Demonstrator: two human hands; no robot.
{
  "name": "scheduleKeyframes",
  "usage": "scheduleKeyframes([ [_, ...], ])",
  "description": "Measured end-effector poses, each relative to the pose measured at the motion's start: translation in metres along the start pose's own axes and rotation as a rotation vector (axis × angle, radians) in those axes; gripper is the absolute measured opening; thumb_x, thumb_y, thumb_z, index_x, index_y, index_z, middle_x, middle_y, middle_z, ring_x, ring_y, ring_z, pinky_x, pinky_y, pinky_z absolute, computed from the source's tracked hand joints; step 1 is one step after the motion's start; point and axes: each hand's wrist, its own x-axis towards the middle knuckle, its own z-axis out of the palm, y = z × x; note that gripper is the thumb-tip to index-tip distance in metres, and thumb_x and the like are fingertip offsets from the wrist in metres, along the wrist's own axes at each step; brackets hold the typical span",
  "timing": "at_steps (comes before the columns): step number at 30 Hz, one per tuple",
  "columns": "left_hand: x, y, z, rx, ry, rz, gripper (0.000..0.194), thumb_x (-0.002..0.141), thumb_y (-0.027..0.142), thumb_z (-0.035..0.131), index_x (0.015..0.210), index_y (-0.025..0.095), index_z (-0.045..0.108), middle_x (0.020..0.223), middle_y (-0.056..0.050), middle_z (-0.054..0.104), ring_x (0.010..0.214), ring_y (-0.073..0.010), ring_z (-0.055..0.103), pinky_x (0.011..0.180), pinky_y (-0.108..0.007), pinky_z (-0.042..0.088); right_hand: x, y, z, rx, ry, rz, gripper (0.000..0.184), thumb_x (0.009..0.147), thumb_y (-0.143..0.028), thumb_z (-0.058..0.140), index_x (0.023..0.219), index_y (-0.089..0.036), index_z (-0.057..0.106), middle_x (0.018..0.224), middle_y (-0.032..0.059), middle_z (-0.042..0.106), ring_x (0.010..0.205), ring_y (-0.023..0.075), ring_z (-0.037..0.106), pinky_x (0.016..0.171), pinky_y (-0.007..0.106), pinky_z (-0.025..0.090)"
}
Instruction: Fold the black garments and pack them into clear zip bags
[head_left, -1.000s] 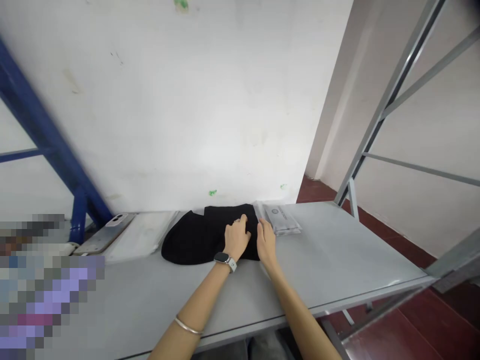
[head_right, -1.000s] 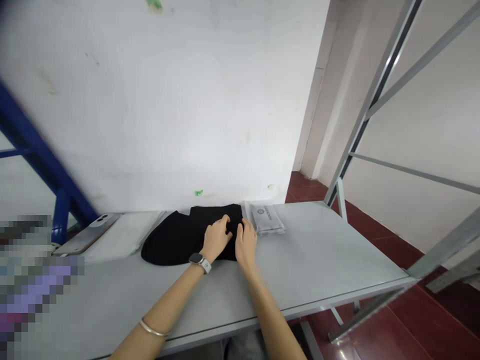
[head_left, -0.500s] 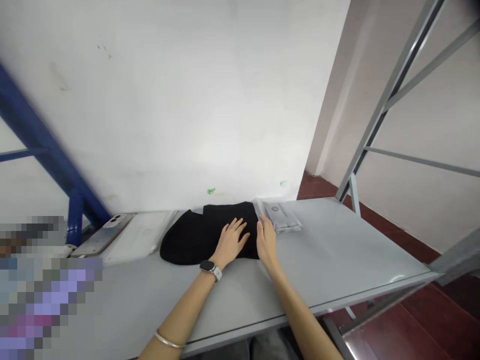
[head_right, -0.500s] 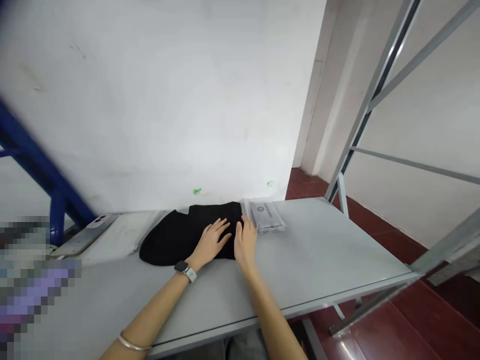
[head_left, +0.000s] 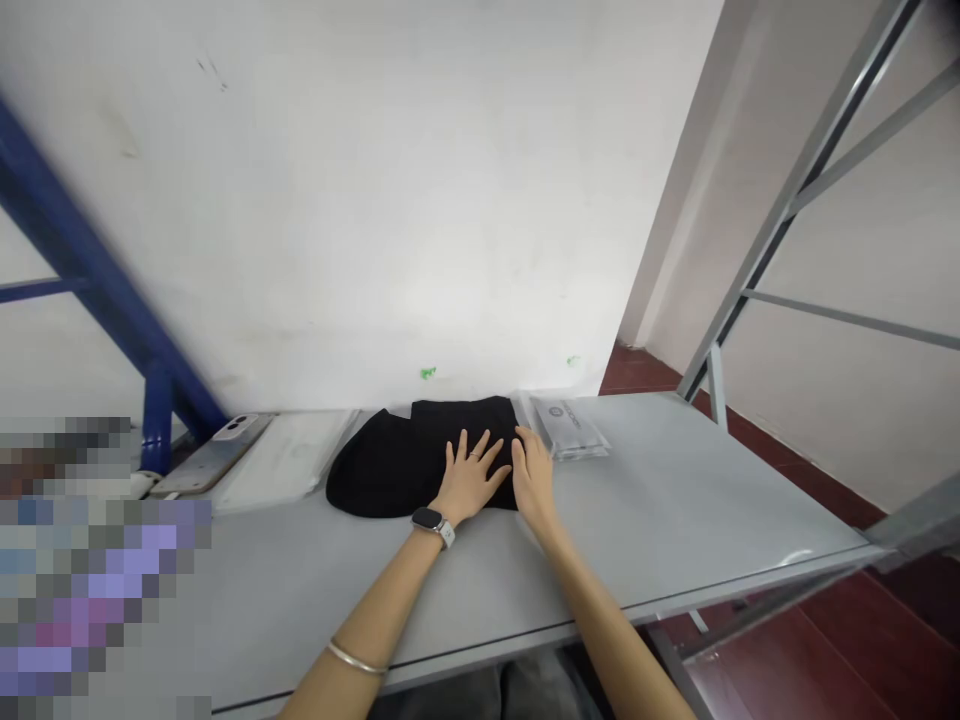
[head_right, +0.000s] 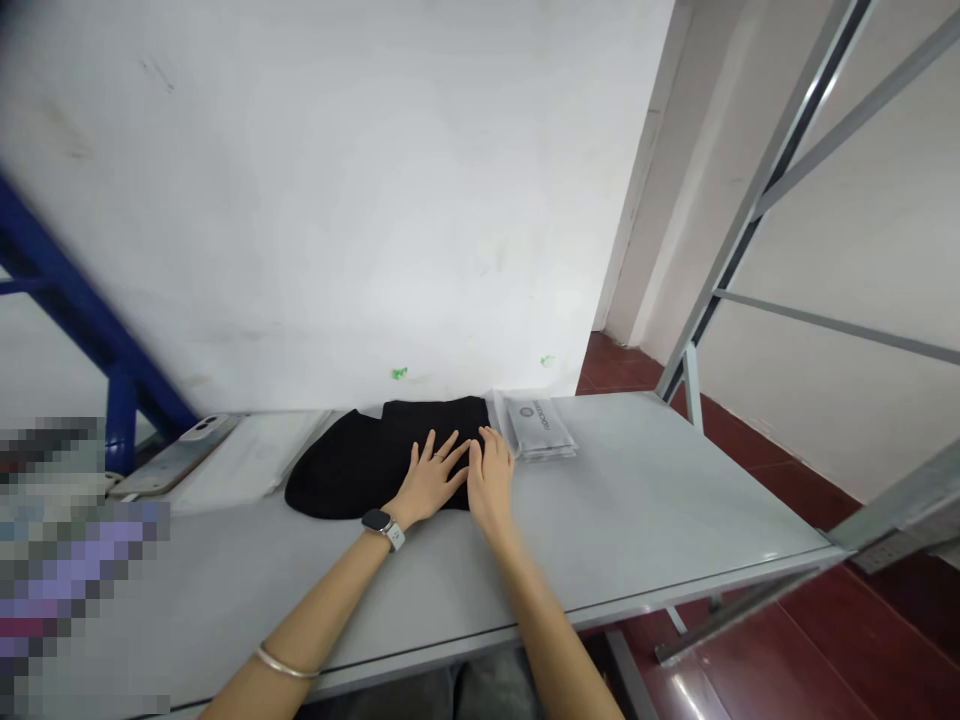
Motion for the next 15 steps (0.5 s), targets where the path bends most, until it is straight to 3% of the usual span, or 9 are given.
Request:
scheduleKeyframes([
  [5,0.002,0.000,-0.003,-0.072,-0.034,0.001,0.055,0.093,0.054,0.037,0.145,0.036,0.034,0.157,-0.001,0.025,0.145,-0.0366,0.004,0.110,-0.067,0.008,0.001,0.007,0.003,-0.012,0.006,-0.007,0.052,0.097,-0.044,0.022,0.127,-0.016,0.054,0.131,0.0118,0.056,0.127,0.0239,0.046,0.109,0.044,0.031],
  [9,-0.005,-0.015,-0.028,-0.226,-0.019,-0.019,0.049,0.098,0.048,0.024,0.147,0.039,0.026,0.158,0.000,0.023,0.146,-0.0297,0.005,0.109,-0.068,0.008,0.002,0.006,0.001,-0.071,-0.014,-0.072,0.057,0.098,-0.046,0.021,0.136,-0.013,0.048,0.140,0.0133,0.049,0.133,0.0247,0.040,0.111,0.045,0.031],
  [13,-0.026,-0.070,-0.072,-0.220,0.196,-0.151,0.049,0.097,0.043,0.030,0.144,0.031,0.036,0.156,-0.002,0.028,0.146,-0.0274,0.013,0.113,-0.061,0.013,0.008,-0.010,-0.005,-0.206,-0.198,-0.326,0.055,0.100,-0.043,0.026,0.148,-0.017,0.031,0.151,0.0073,0.035,0.142,0.0231,0.024,0.115,0.046,0.026],
  [15,-0.040,-0.107,-0.092,-0.138,0.269,-0.236,0.045,0.095,0.037,0.033,0.135,0.025,0.051,0.151,-0.002,0.039,0.144,-0.0234,0.024,0.116,-0.046,0.020,0.012,-0.019,-0.004,-0.270,-0.336,-0.474,0.056,0.099,-0.045,0.030,0.149,-0.019,0.028,0.153,0.0057,0.032,0.144,0.0230,0.020,0.116,0.046,0.023],
])
